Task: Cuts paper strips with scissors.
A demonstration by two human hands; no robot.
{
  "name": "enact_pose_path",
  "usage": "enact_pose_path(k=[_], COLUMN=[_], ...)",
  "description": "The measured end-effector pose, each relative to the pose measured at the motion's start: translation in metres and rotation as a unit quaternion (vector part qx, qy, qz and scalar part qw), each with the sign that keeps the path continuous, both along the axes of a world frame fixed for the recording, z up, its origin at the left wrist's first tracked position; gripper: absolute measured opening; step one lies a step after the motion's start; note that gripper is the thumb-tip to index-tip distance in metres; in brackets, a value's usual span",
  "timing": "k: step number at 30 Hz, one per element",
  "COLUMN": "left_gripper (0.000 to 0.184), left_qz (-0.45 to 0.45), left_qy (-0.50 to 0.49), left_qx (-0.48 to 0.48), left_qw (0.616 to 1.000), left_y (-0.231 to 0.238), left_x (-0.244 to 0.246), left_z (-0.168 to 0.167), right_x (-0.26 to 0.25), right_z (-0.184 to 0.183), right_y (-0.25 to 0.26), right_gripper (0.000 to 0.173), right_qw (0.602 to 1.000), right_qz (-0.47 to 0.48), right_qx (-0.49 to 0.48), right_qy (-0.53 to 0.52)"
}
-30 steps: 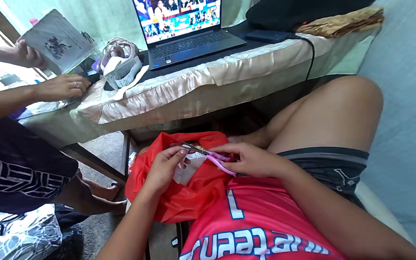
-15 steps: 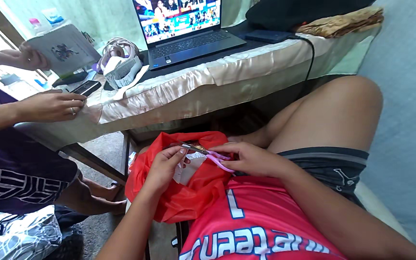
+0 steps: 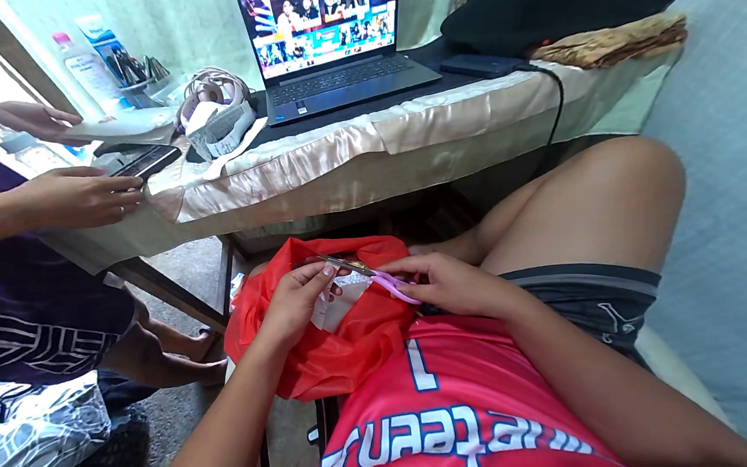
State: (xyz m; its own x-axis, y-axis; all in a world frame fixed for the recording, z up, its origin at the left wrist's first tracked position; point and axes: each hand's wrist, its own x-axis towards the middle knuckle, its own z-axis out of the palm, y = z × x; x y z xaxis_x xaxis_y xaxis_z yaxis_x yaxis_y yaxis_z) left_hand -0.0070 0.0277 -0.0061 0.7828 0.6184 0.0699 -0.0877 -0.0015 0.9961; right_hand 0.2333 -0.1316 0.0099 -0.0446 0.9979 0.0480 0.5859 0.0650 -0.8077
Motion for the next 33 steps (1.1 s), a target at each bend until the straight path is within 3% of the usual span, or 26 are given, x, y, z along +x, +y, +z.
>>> enact_pose_path(k=[5,11,25,33], left_gripper=[0.029,0.028,0.029,0.028], left_qz=[-0.004,-0.002,0.003,0.002], left_qy=[0.005,0.006,0.004,0.002], left_qx=[-0.004,0.001,-0.010,-0.011], left_qw=[1.000,1.000,1.000,1.000], left_y=[-0.0002,0.0014,-0.0023,-0.0008], left_x=[0.0003,-0.0001,0.0012,0.0014], left_z=[0.0001,-0.0026,0.0006,-0.0015], right_x=[0.0005,0.0006,0.0005,-0.0019], right_z=[0.0004,-0.0030,-0.0011,-0.0024], right_y=[-0.0002,-0.0002,-0.0014,-0.0020], right_gripper=[0.032,0.041,0.033,0.041], right_qw=[1.000,0.999,1.000,1.000], right_qz=[-0.014,0.022,-0.010,0.009], right_qx=[-0.012,0.012,0.005,0.017], right_qy=[-0.002,0.023,0.002,0.023])
